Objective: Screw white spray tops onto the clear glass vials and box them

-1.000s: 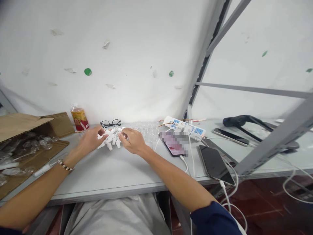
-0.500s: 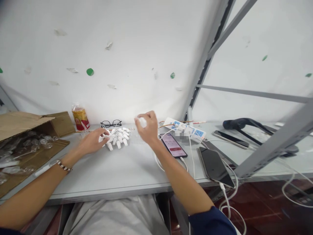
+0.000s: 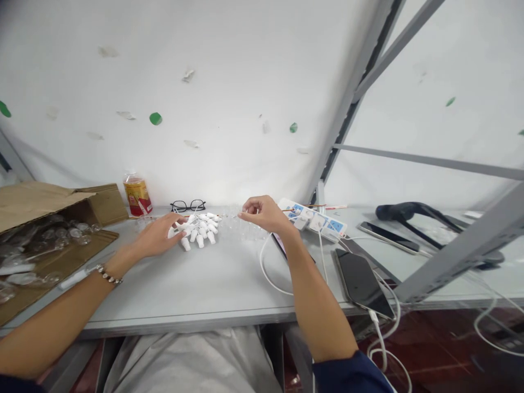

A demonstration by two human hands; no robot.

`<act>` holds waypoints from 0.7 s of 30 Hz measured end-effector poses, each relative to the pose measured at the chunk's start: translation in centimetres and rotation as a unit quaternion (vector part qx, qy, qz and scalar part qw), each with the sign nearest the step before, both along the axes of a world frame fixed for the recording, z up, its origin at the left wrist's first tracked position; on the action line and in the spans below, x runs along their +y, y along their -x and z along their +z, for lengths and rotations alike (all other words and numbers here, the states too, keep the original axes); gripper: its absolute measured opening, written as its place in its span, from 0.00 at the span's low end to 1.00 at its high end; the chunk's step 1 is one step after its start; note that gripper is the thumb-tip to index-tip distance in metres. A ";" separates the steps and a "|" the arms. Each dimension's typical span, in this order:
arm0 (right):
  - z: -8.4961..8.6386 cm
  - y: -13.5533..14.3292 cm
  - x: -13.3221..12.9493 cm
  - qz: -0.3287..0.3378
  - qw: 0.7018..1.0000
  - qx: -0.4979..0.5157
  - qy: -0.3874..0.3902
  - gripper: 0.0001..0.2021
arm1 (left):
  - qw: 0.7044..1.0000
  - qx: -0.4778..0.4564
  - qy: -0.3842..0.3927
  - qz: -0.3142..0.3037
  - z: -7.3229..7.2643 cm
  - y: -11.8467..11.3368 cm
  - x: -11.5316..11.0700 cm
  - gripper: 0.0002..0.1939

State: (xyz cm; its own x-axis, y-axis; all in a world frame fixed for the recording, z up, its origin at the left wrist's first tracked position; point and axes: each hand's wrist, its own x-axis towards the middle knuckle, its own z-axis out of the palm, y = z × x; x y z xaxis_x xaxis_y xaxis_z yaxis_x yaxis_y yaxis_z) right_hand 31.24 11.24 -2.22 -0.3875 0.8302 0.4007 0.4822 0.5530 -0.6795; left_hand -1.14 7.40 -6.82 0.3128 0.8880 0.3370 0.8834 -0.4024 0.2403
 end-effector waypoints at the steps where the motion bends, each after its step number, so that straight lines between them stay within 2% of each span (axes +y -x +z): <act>1: 0.0 -0.3 0.0 0.000 1.000 -0.016 0.003 0.15 | 1.000 0.002 0.001 -0.001 0.0 0.0 0.0 0.19; 7: 0.1 -0.9 -0.1 -0.031 0.993 -0.115 -0.007 0.12 | 0.999 0.007 0.024 -0.020 0.1 0.0 -0.3 0.22; 11: 0.0 -0.9 0.1 -0.061 0.988 -0.143 -0.013 0.11 | 0.999 0.002 0.031 -0.024 0.1 0.0 -0.3 0.23; 21: -0.6 -1.0 0.8 -0.081 0.974 -0.207 -0.043 0.06 | 0.999 0.008 0.031 -0.037 0.0 -0.1 -0.3 0.22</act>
